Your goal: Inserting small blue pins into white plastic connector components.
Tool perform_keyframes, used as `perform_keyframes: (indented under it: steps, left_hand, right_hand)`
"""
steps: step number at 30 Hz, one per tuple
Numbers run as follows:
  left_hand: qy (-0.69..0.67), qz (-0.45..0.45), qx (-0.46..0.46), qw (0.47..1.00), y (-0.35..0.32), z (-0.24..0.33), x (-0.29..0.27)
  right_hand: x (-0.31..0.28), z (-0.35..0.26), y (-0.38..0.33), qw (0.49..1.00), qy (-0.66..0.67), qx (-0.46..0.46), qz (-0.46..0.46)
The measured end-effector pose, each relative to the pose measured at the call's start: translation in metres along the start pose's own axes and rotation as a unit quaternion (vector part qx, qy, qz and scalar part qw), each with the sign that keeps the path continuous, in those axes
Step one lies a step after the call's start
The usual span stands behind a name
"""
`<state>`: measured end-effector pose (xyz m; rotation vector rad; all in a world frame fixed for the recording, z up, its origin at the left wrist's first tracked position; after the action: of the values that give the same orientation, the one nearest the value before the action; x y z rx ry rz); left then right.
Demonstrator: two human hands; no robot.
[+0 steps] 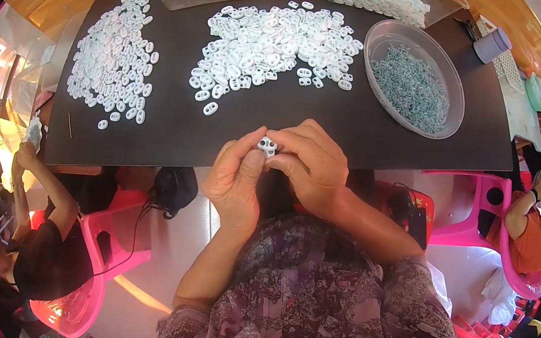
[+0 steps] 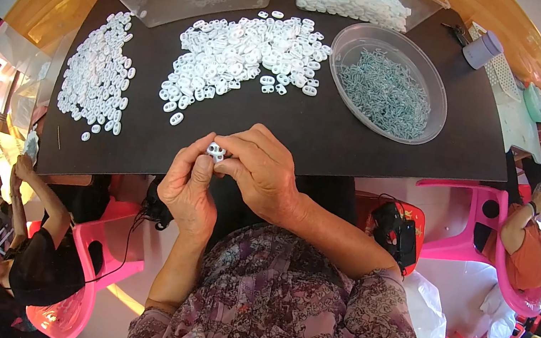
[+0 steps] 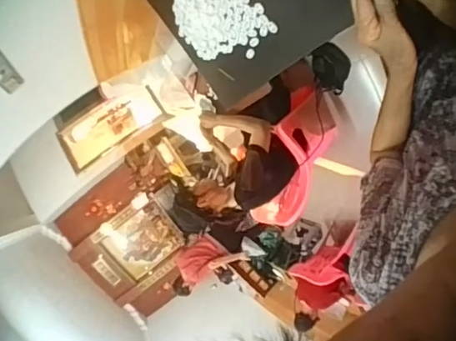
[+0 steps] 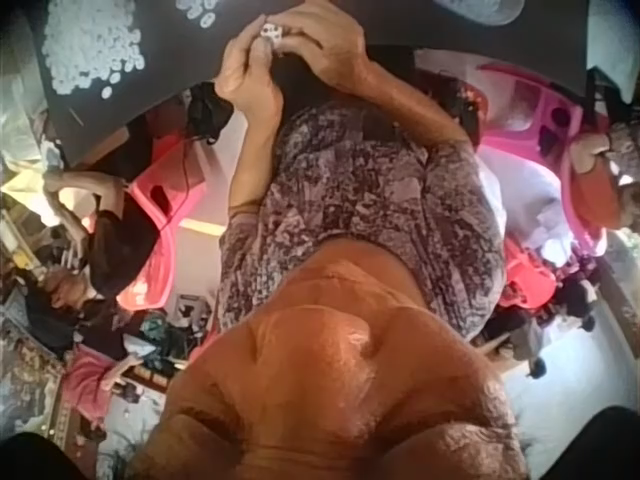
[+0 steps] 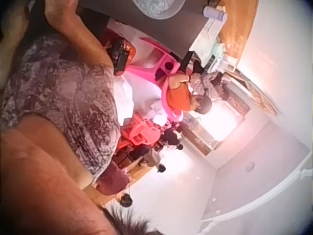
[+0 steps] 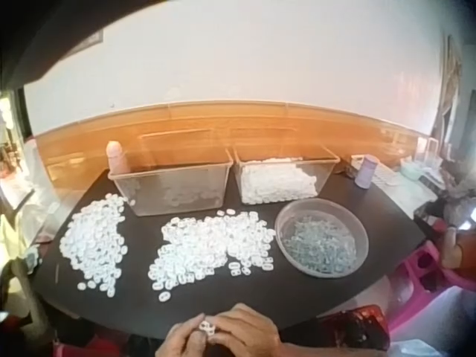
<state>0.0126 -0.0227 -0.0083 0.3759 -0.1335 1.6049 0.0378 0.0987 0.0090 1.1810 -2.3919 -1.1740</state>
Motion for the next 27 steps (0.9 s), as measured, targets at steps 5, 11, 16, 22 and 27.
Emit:
perform_keyframes:
  steps: [5,11,16,22,27]
  left_hand:
    - [-0.014,0.025,0.049,0.998,-0.005,-0.008,0.006]
    - [0.014,0.040,0.083,0.996,-0.004,-0.015,0.009]
    - [-0.029,0.065,0.003,0.997,-0.003,-0.010,0.010]
    - [-0.050,0.070,-0.005,0.996,-0.002,-0.001,0.010]
    - [-0.048,0.066,0.012,0.997,-0.001,-0.002,0.009]
  right_hand:
    - [-0.001,-0.002,-0.003,1.000,0.017,0.008,0.012]
    - [0.000,0.005,-0.008,0.999,0.030,0.012,0.017]
    - [0.001,0.001,-0.002,0.999,-0.007,0.026,-0.021]
    - [0.003,-0.002,-0.003,0.998,0.008,0.068,0.000]
    - [0.005,0.000,0.000,1.000,-0.017,0.006,-0.017]
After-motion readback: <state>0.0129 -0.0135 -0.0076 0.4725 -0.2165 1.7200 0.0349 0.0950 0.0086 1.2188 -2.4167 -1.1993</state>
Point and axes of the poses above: each hand's wrist, its own y-axis towards the middle knuckle, its own x-axis out of the palm, z = x × y, the point moved 1 cm from there along y, towards the middle knuckle, and after that the axes turned 15 degrees about z, right-handed, at the moved point
